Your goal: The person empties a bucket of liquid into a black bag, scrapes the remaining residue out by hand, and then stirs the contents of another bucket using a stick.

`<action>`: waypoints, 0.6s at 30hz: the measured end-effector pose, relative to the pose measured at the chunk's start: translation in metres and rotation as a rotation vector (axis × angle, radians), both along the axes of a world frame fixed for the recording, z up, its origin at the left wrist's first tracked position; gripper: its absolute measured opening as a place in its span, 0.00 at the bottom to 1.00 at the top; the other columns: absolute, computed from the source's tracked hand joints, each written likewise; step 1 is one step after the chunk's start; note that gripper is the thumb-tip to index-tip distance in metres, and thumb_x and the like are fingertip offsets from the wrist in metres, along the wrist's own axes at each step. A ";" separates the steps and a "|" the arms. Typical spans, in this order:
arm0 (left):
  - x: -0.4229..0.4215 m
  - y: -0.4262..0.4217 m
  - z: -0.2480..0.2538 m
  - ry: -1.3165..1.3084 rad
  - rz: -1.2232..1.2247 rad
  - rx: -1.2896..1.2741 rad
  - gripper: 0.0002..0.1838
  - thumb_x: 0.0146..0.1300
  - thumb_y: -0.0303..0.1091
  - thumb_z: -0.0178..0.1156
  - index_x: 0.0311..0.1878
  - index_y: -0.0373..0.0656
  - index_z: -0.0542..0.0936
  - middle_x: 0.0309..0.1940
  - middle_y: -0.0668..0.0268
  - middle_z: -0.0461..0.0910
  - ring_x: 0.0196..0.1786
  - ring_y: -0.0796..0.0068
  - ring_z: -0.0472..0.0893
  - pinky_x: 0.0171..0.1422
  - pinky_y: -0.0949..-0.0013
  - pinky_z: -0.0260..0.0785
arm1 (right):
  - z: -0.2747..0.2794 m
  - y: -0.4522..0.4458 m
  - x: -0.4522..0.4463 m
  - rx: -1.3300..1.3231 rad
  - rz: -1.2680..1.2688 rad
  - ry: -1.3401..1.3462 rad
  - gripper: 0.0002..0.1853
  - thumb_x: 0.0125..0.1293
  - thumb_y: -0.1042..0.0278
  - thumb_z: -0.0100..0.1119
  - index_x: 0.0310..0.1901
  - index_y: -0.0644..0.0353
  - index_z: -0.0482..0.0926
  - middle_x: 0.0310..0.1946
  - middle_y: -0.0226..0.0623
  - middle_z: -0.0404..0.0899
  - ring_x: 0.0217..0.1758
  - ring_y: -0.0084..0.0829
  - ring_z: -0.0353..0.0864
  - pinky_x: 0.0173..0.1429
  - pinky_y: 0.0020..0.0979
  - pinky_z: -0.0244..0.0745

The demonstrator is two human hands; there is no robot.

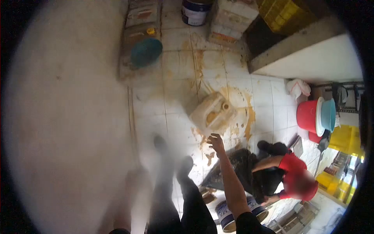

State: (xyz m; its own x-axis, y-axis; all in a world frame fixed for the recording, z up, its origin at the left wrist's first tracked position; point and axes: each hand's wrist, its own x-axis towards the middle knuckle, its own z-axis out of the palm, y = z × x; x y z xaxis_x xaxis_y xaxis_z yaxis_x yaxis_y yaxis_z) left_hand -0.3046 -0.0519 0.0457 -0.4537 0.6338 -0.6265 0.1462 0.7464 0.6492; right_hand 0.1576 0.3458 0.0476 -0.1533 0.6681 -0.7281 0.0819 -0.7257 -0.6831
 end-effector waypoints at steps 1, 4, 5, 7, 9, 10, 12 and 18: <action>-0.004 0.024 -0.003 -0.007 0.008 0.011 0.22 0.62 0.42 0.61 0.53 0.41 0.69 0.44 0.59 0.75 0.44 0.70 0.78 0.46 0.65 0.74 | 0.000 0.028 -0.006 0.011 0.008 -0.007 0.20 0.65 0.63 0.57 0.56 0.56 0.67 0.44 0.39 0.78 0.40 0.34 0.82 0.37 0.34 0.76; -0.008 0.126 0.031 -0.001 0.011 0.109 0.13 0.66 0.39 0.57 0.47 0.41 0.74 0.40 0.63 0.75 0.43 0.71 0.77 0.47 0.65 0.74 | 0.005 0.101 -0.027 0.133 0.066 -0.071 0.18 0.65 0.61 0.56 0.55 0.55 0.69 0.45 0.37 0.78 0.41 0.31 0.81 0.38 0.33 0.76; -0.026 0.158 0.016 -0.003 0.015 0.118 0.13 0.66 0.39 0.57 0.47 0.41 0.74 0.40 0.63 0.75 0.43 0.71 0.77 0.47 0.65 0.74 | 0.014 0.134 -0.036 0.170 0.053 -0.038 0.17 0.65 0.62 0.54 0.54 0.54 0.70 0.44 0.36 0.79 0.42 0.30 0.81 0.38 0.32 0.76; -0.053 0.202 -0.017 0.604 -0.516 0.365 0.12 0.67 0.37 0.55 0.47 0.40 0.74 0.38 0.64 0.75 0.42 0.71 0.77 0.49 0.65 0.73 | -0.002 0.187 -0.039 0.051 -0.211 0.366 0.15 0.65 0.66 0.56 0.52 0.54 0.72 0.38 0.32 0.79 0.38 0.27 0.80 0.38 0.27 0.76; -0.038 0.299 0.043 -0.188 0.093 0.386 0.12 0.67 0.35 0.55 0.48 0.39 0.74 0.39 0.63 0.77 0.43 0.70 0.78 0.49 0.65 0.74 | 0.028 0.223 -0.065 0.119 -0.064 0.085 0.13 0.66 0.65 0.55 0.51 0.54 0.73 0.38 0.32 0.79 0.38 0.26 0.80 0.39 0.26 0.76; -0.054 0.324 0.032 -0.192 0.097 0.384 0.12 0.67 0.35 0.55 0.48 0.39 0.74 0.39 0.63 0.77 0.43 0.70 0.78 0.49 0.65 0.74 | 0.040 0.246 -0.084 0.217 0.072 -0.167 0.12 0.66 0.63 0.54 0.50 0.54 0.74 0.37 0.31 0.79 0.39 0.25 0.80 0.40 0.26 0.76; -0.075 0.353 0.001 0.022 -0.123 0.419 0.11 0.66 0.33 0.56 0.48 0.39 0.74 0.41 0.62 0.77 0.44 0.69 0.78 0.49 0.65 0.74 | 0.035 0.274 -0.100 0.214 0.091 -0.131 0.11 0.67 0.63 0.53 0.49 0.54 0.75 0.38 0.31 0.79 0.39 0.25 0.80 0.40 0.26 0.76; -0.111 0.386 -0.006 -0.075 -0.029 0.201 0.13 0.67 0.38 0.55 0.49 0.41 0.74 0.40 0.64 0.79 0.42 0.72 0.80 0.44 0.68 0.73 | -0.034 0.403 -0.151 0.633 0.475 -0.241 0.09 0.68 0.65 0.50 0.42 0.60 0.77 0.32 0.35 0.79 0.35 0.26 0.78 0.43 0.30 0.76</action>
State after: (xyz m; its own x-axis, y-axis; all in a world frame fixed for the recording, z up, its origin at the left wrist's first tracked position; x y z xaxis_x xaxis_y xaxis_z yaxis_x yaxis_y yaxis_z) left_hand -0.4161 0.3340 0.0399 -0.3899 0.7617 -0.5175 0.1112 0.5968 0.7946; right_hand 0.0065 0.7485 0.0132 -0.4106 0.8662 -0.2850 0.4794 -0.0608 -0.8755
